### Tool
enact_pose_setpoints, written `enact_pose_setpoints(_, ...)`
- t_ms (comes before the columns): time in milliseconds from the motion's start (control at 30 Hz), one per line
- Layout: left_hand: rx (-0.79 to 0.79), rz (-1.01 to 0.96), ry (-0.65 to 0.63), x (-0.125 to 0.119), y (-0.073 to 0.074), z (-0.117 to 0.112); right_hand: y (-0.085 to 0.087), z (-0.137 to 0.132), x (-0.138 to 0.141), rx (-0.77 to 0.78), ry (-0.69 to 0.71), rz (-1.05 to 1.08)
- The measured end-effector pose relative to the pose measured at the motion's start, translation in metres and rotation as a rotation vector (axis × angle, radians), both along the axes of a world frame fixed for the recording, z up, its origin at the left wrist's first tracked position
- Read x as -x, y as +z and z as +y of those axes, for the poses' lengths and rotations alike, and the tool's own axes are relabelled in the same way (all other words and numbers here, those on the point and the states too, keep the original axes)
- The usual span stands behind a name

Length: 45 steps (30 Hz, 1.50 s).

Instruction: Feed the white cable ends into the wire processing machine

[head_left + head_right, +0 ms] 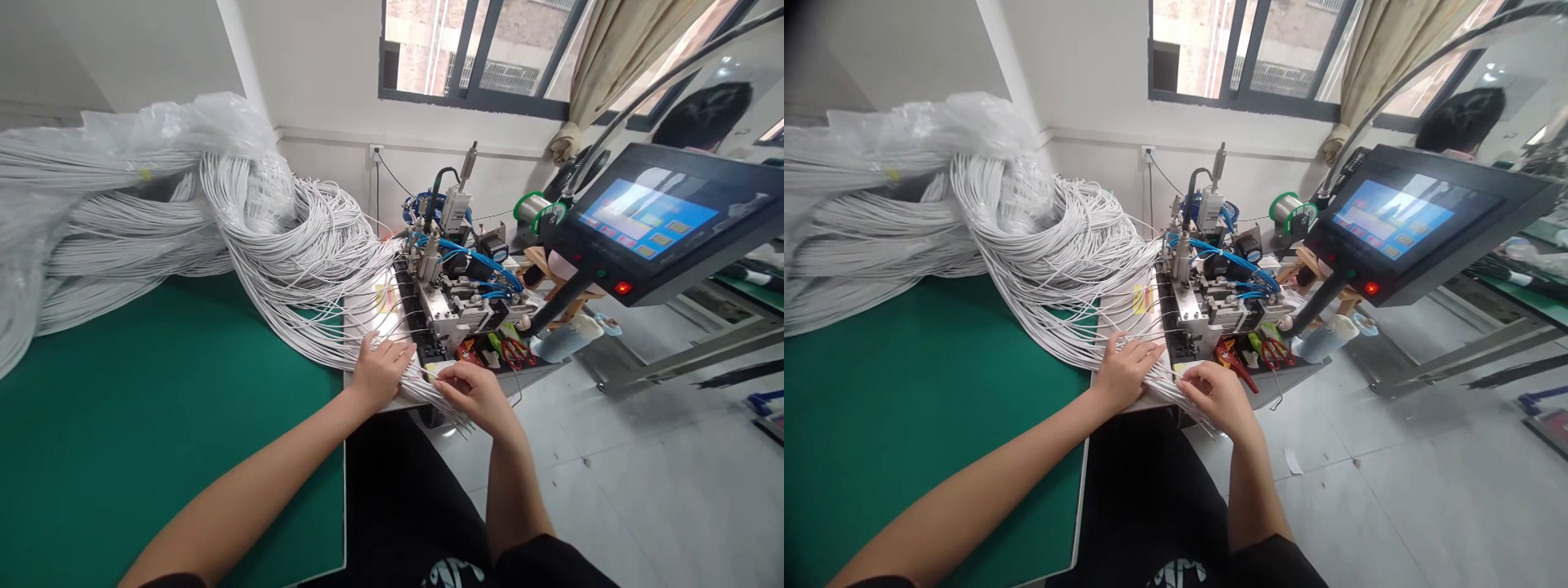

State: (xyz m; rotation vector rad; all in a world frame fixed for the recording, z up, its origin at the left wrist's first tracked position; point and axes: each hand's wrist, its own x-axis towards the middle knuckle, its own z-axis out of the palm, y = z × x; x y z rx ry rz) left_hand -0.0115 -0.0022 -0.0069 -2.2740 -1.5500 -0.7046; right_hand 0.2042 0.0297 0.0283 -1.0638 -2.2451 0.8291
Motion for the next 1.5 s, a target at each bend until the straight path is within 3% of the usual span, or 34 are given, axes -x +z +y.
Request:
enact_pose_setpoints(200,-0.008,-0.045,0.054,0.0,0.003,-0.003,-0.006,0.014,0.002,-0.036,-0.128,0.146)
enact_pose_setpoints(333,-0.049,-0.089,0.107,-0.001,0.004,-0.005,-0.013,0.027,0.0,0.052,-0.23,0.276)
enact_pose_setpoints(567,-0.133,-0.082,-0.041,0.001,0.006,-0.004,-0.019,0.035,-0.009,0.253,-0.228,0.388)
enact_pose_setpoints(767,-0.106,-0.022,-0.119,0.002,0.004,-0.003,-0.027,0.032,0.002,0.285,-0.303,0.537)
enact_pose_setpoints(933,-0.066,0.017,-0.097,0.002,0.001,-0.001,-0.028,0.03,0.003,0.269,-0.266,0.524)
enact_pose_setpoints(1267,-0.058,0.052,-0.139,0.002,0.0,0.003,-0.02,0.03,-0.012,0.408,-0.044,0.454)
enact_pose_setpoints(1500,-0.087,0.071,-0.203,0.004,0.005,0.0,-0.024,0.033,-0.016,0.377,-0.091,0.442)
